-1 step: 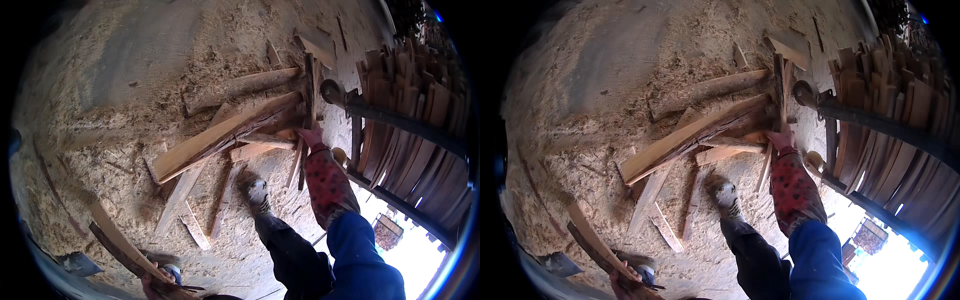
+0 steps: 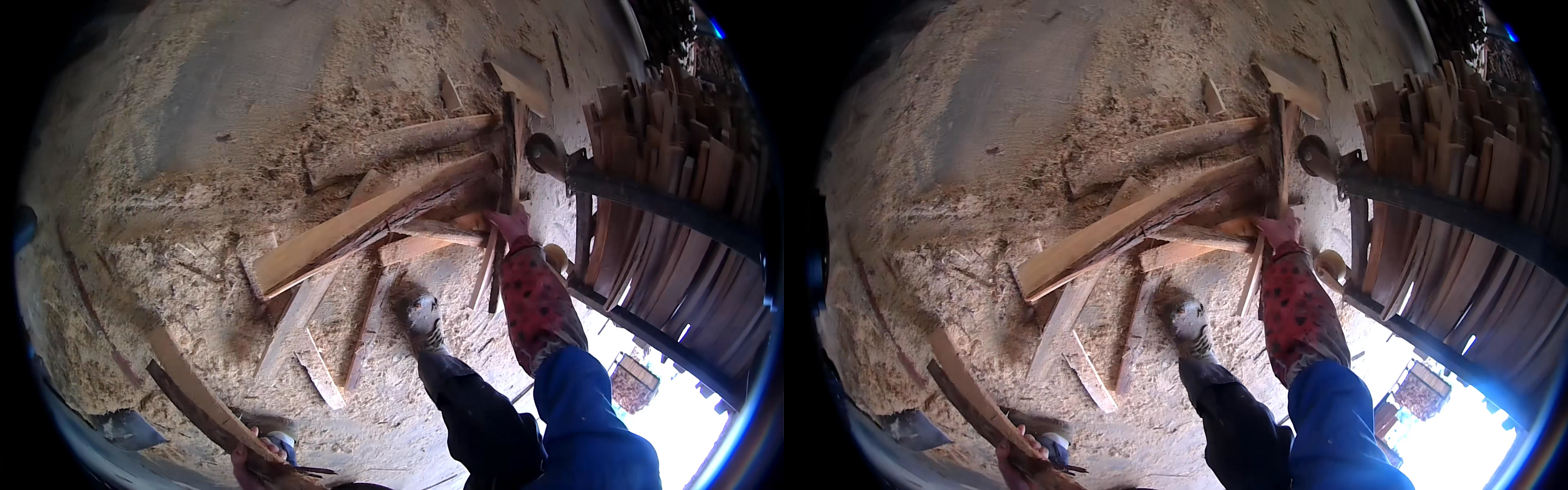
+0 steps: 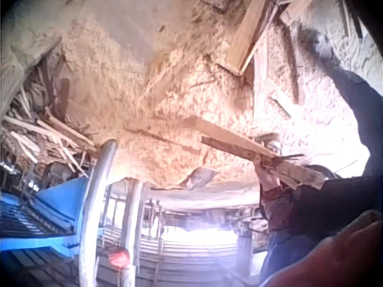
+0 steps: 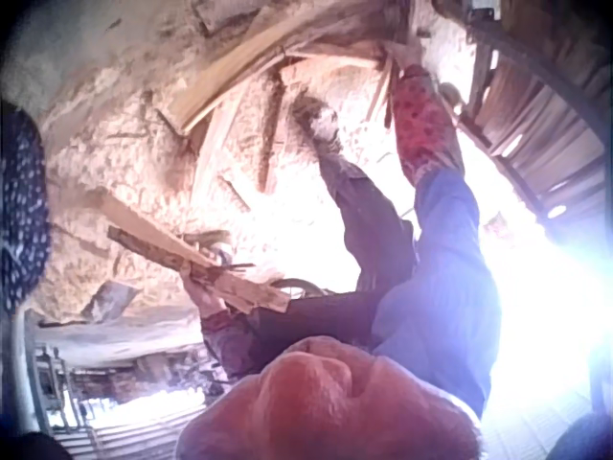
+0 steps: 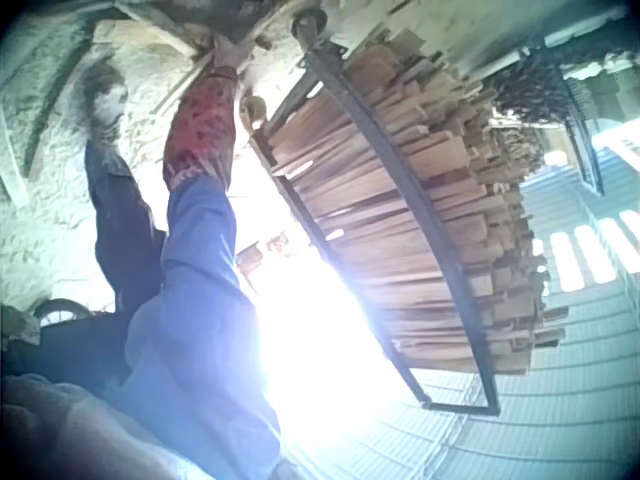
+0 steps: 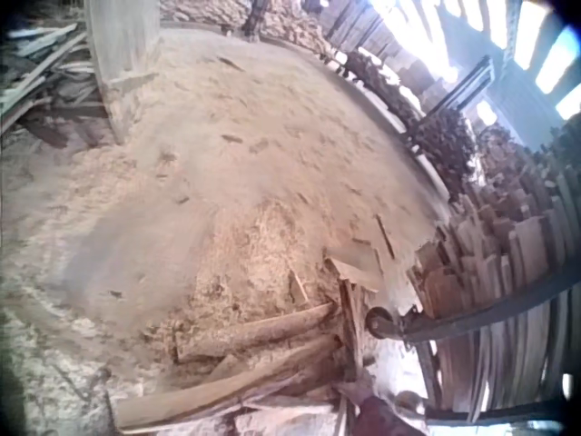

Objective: The person picks up wooden planks and offcuts from a sawdust-covered floor, gathers them into bundles, and places them into a wheelbarrow. The person then moves the wheelbarrow and continues collecting more wood pieces from the floor.

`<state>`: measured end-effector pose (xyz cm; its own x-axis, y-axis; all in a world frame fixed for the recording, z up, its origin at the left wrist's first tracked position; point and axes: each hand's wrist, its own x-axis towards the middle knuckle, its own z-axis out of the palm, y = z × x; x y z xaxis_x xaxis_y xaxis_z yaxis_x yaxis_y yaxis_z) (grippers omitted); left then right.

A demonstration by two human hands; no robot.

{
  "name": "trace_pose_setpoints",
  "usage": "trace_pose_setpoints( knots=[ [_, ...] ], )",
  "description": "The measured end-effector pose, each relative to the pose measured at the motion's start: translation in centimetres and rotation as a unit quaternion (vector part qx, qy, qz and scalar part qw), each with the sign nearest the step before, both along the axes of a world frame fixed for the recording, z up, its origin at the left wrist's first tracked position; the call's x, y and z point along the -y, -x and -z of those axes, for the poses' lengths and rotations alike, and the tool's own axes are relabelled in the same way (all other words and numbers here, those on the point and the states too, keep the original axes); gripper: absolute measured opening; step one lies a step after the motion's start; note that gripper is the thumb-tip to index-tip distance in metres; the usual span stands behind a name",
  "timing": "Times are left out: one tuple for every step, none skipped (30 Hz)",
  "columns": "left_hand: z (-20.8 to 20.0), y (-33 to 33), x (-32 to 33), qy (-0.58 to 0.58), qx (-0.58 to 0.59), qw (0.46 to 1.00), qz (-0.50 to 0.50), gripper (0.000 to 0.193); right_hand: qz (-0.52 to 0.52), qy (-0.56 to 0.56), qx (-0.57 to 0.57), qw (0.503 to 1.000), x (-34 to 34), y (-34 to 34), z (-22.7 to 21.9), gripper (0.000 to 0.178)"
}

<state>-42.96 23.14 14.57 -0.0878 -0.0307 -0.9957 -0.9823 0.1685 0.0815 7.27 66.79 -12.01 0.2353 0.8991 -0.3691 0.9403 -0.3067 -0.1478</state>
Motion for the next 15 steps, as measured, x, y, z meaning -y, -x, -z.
trace_pose_setpoints(
  knots=[
    [0.1, -0.1, 0.3, -0.008, -0.014, 1.000, -0.006, 0.045, 0.029, 0.021, 0.009, 0.999, 0.0, 1.0, -0.5, 0.064],
    [0.9, -0.5, 0.7, -0.019, -0.025, 0.999, -0.011, 0.043, 0.045, 0.036, -0.021, 0.998, -0.1, 1.3, -1.1, 0.060],
    [1.4, -0.6, 1.1, -0.030, -0.036, 0.999, -0.015, 0.041, 0.061, 0.050, -0.049, 0.996, -0.4, 1.4, -1.9, 0.055],
    [1.6, -0.1, 2.0, -0.042, -0.024, 0.999, -0.017, 0.044, 0.078, 0.065, -0.077, 0.992, -0.4, 1.5, -2.6, 0.051],
    [1.4, 0.1, 1.9, -0.044, -0.010, 0.999, -0.006, 0.045, 0.080, 0.048, -0.098, 0.991, 0.0, 2.8, -4.1, 0.050],
    [0.7, 0.5, 1.5, -0.045, 0.003, 0.999, 0.003, 0.045, 0.080, 0.033, -0.121, 0.989, 0.7, 5.2, -6.2, 0.048],
    [0.2, 0.9, 1.2, -0.047, 0.018, 0.999, 0.016, 0.045, 0.083, 0.016, -0.141, 0.986, 1.4, 6.3, -7.6, 0.047],
    [0.0, 1.0, 1.0, -0.050, 0.032, 0.998, 0.003, 0.045, 0.053, 0.027, -0.147, 0.987, 1.9, 5.9, -8.0, 0.047],
    [-0.3, 1.0, 0.8, -0.052, 0.044, 0.998, -0.011, 0.045, -0.006, 0.013, -0.141, 0.990, 2.5, 6.9, -9.2, 0.048],
    [-0.6, 1.0, 0.9, -0.050, 0.054, 0.997, -0.026, 0.044, -0.066, 0.002, -0.137, 0.988, 3.2, 9.3, -11.0, 0.049],
    [-0.6, 0.9, 1.1, -0.051, 0.057, 0.997, -0.024, 0.045, -0.125, -0.011, -0.131, 0.983, 3.6, 11.5, -12.6, 0.050],
    [-0.5, 0.8, 1.5, -0.052, 0.060, 0.997, -0.019, 0.045, -0.204, -0.020, -0.124, 0.971, 3.4, 13.0, -13.3, 0.053],
    [-0.4, 0.7, 1.9, -0.052, 0.063, 0.997, -0.014, 0.045, -0.281, -0.028, -0.116, 0.952, 2.8, 14.5, -13.5, 0.057],
    [-0.3, 0.7, 2.2, -0.052, 0.067, 0.996, -0.004, 0.045, -0.356, -0.036, -0.107, 0.928, 2.1, 16.1, -13.6, 0.061],
    [-0.2, 0.7, 2.5, -0.052, 0.071, 0.996, 0.006, 0.046, -0.401, -0.019, -0.108, 0.910, 1.3, 18.1, -13.5, 0.064]
  ],
)
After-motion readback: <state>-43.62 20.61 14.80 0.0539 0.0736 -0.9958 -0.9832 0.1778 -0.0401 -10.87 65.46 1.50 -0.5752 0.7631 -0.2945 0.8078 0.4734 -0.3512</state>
